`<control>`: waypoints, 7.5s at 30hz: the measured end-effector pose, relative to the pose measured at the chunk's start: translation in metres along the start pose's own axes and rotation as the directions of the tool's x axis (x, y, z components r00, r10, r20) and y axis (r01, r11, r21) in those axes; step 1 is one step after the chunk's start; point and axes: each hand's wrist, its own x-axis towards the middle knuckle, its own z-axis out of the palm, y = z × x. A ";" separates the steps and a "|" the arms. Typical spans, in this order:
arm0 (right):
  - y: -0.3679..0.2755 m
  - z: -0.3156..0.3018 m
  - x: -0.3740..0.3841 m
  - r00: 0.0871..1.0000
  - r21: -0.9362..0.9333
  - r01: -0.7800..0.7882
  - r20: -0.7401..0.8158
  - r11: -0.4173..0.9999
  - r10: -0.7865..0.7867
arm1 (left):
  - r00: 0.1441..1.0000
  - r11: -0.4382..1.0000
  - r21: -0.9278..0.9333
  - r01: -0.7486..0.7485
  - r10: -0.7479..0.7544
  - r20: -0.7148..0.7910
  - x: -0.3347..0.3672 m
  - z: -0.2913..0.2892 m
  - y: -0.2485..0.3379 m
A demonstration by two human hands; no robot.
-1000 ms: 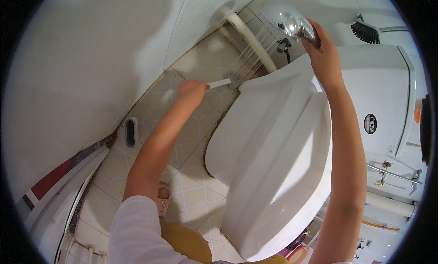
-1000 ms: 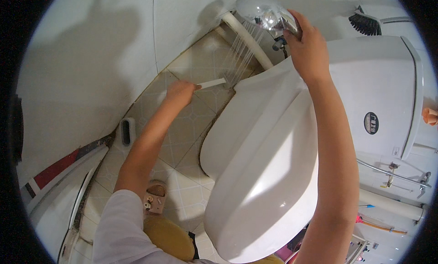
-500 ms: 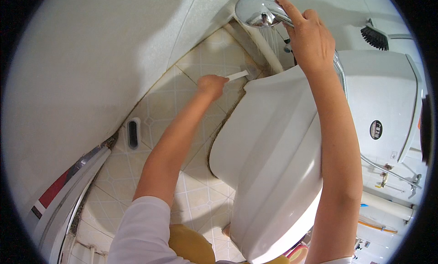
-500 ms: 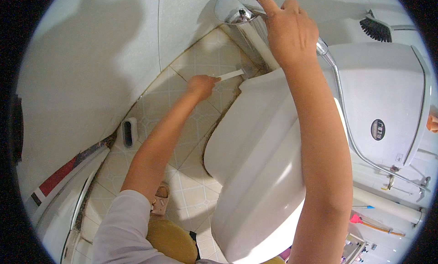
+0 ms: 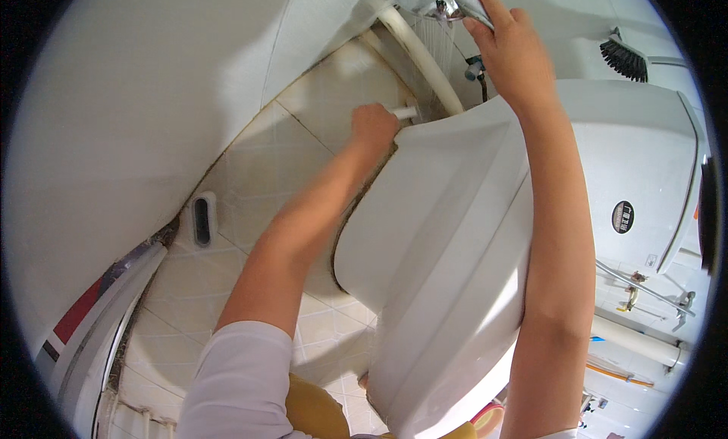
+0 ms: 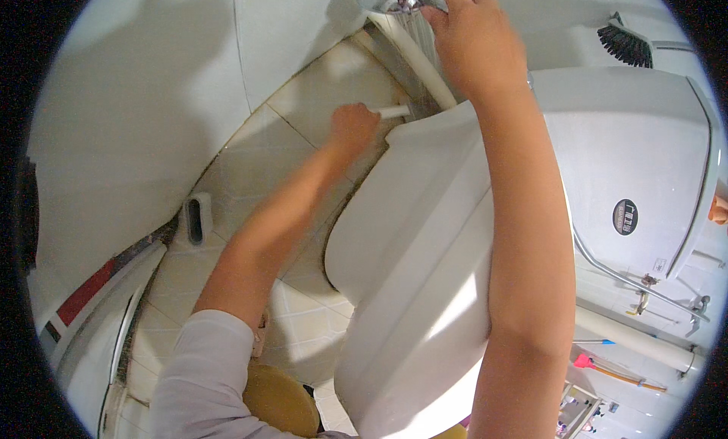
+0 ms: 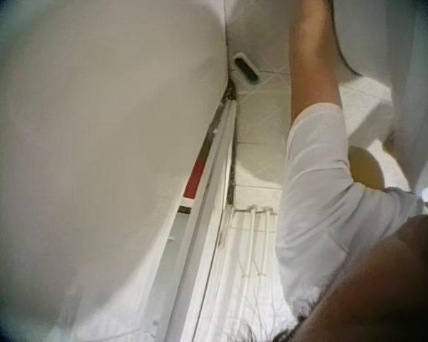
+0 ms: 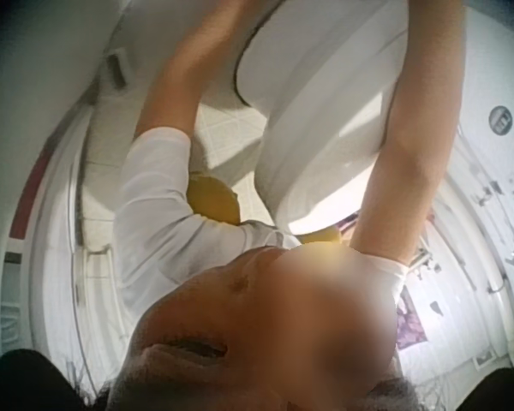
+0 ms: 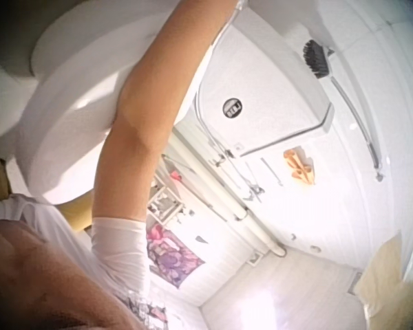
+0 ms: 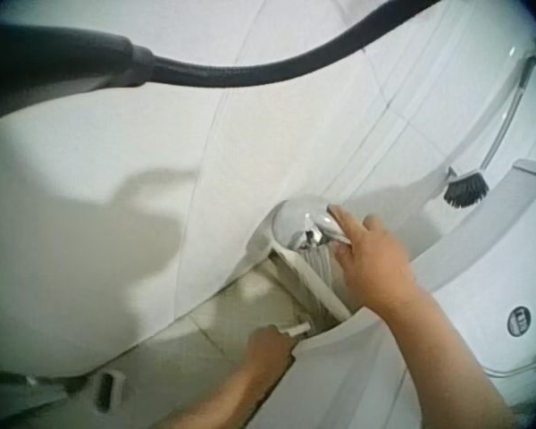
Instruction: The person cleans the bathroom area by scrubbing the floor and the base of the toilet with a long-handled brush while rinsing the area with a handheld shower head.
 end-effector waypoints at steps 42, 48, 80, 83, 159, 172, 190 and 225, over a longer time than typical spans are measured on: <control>0.054 0.014 0.009 0.983 0.021 -0.174 0.070 0.985 0.172 | 0.987 0.995 -0.010 -0.100 0.100 0.124 0.034 0.024 0.005; 0.059 0.014 0.009 0.987 -0.089 -0.158 -0.011 0.983 0.158 | 0.998 0.991 -0.129 0.032 -0.025 0.055 0.040 0.025 0.013; 0.054 0.027 0.004 0.966 0.198 -0.078 0.257 0.977 0.025 | 0.941 0.988 0.038 0.146 -0.151 0.304 0.033 -0.065 -0.004; 0.037 0.014 0.005 0.939 0.257 -0.188 0.331 0.948 0.097 | 0.910 0.976 0.013 0.219 -0.209 0.358 0.028 -0.072 -0.023; 0.019 -0.064 -0.037 0.975 0.680 -0.176 0.222 0.712 0.029 | 0.993 0.991 -0.088 0.102 -0.096 0.073 -0.111 0.046 -0.022; 0.022 -0.051 -0.039 0.958 0.539 -0.085 0.275 0.838 -0.080 | 0.981 0.990 -0.036 0.134 -0.128 0.146 -0.120 0.043 -0.022; 0.023 -0.007 -0.036 0.946 0.408 -0.130 0.323 0.904 -0.010 | 0.998 0.995 -0.075 -0.060 0.061 0.003 -0.027 0.032 -0.001; 0.030 -0.028 -0.029 0.968 0.403 -0.160 0.242 0.901 0.064 | 0.964 0.982 0.043 -0.182 0.170 0.204 0.008 0.025 -0.035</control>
